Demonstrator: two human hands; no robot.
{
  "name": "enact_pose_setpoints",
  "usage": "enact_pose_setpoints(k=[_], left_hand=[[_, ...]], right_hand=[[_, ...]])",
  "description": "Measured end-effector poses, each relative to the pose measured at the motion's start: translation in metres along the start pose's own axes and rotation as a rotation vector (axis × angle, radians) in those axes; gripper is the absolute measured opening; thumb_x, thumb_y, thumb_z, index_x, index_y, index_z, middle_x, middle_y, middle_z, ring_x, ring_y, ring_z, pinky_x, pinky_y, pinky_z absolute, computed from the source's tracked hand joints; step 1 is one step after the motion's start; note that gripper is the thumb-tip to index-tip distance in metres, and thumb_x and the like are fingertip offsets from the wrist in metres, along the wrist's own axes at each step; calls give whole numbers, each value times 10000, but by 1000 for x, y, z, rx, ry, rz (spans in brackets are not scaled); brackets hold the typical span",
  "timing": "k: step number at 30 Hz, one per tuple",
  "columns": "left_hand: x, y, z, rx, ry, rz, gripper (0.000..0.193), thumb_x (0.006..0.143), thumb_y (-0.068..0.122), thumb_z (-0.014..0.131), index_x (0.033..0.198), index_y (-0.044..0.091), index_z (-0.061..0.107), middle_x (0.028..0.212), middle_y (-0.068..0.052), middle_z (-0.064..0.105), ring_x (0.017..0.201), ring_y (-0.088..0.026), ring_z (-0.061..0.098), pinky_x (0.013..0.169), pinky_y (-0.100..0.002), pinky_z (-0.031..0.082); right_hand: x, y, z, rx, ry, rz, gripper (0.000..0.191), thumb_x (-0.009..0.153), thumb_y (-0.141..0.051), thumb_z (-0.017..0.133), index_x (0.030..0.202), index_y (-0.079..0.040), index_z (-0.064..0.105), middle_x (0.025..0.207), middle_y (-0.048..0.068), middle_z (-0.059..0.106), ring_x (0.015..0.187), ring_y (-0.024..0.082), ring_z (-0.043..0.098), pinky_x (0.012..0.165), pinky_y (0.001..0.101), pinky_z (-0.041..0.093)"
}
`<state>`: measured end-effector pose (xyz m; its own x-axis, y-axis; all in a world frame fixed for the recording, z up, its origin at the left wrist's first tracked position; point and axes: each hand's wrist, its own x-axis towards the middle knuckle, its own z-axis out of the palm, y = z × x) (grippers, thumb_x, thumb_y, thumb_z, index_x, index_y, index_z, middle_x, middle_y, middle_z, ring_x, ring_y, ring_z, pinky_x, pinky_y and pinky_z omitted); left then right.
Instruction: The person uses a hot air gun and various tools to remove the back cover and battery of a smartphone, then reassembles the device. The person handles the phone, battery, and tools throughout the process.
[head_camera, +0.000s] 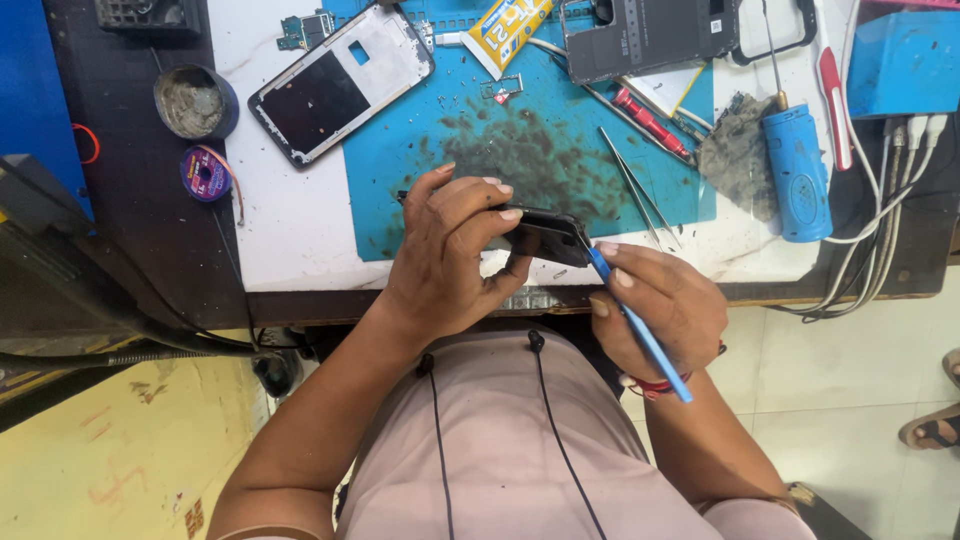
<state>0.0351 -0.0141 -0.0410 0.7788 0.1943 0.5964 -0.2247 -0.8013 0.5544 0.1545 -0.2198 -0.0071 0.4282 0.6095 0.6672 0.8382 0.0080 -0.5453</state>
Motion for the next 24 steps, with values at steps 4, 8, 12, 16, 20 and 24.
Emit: enact_pose_setpoints(k=[4, 8, 12, 16, 20, 24], left_hand=[[0, -1, 0, -3, -5, 1, 658, 862, 134, 911, 1317, 134, 436, 1359, -74, 493, 1297, -246, 570, 1240, -524, 298], [0, -1, 1, 1, -6, 1, 666, 856, 138, 912, 1322, 129, 436, 1360, -78, 489, 1285, -251, 569, 1240, -533, 298], [0, -2, 1, -4, -12, -5, 674, 845, 146, 910, 1327, 130, 439, 1358, -76, 491, 1279, -253, 567, 1237, -544, 302], [-1, -2, 2, 8, -13, -14, 668, 841, 149, 905, 1331, 132, 452, 1351, -79, 492, 1266, -255, 567, 1232, -554, 305], [-3, -3, 6, 38, 12, 8, 647, 865, 136, 899, 1330, 131, 450, 1337, -73, 499, 1248, -244, 560, 1223, -545, 322], [-5, -4, 9, 63, 29, 23, 615, 879, 121, 890, 1326, 125, 466, 1321, -71, 504, 1235, -233, 557, 1203, -531, 344]], right_hand=[[-1, 1, 2, -63, -27, -63, 267, 921, -48, 762, 1153, -52, 628, 1084, 217, 726, 953, 361, 768, 814, 413, 641], [-5, 2, 5, -99, -5, -85, 286, 929, -65, 774, 1175, -65, 627, 1092, 214, 727, 966, 360, 765, 826, 414, 642], [-5, 2, 8, -123, 12, -103, 283, 937, -79, 780, 1178, -73, 631, 1088, 206, 726, 964, 356, 762, 828, 409, 642], [-3, 1, 8, -132, 14, -106, 263, 940, -65, 783, 1164, -67, 645, 1085, 211, 722, 956, 356, 761, 823, 407, 639], [-2, -2, 7, -135, 4, -71, 236, 956, -54, 772, 1158, -56, 649, 1103, 207, 728, 957, 348, 767, 819, 389, 639], [-2, -4, 7, -107, 18, 31, 196, 970, -88, 750, 1140, -55, 659, 1084, 208, 742, 895, 319, 774, 773, 347, 619]])
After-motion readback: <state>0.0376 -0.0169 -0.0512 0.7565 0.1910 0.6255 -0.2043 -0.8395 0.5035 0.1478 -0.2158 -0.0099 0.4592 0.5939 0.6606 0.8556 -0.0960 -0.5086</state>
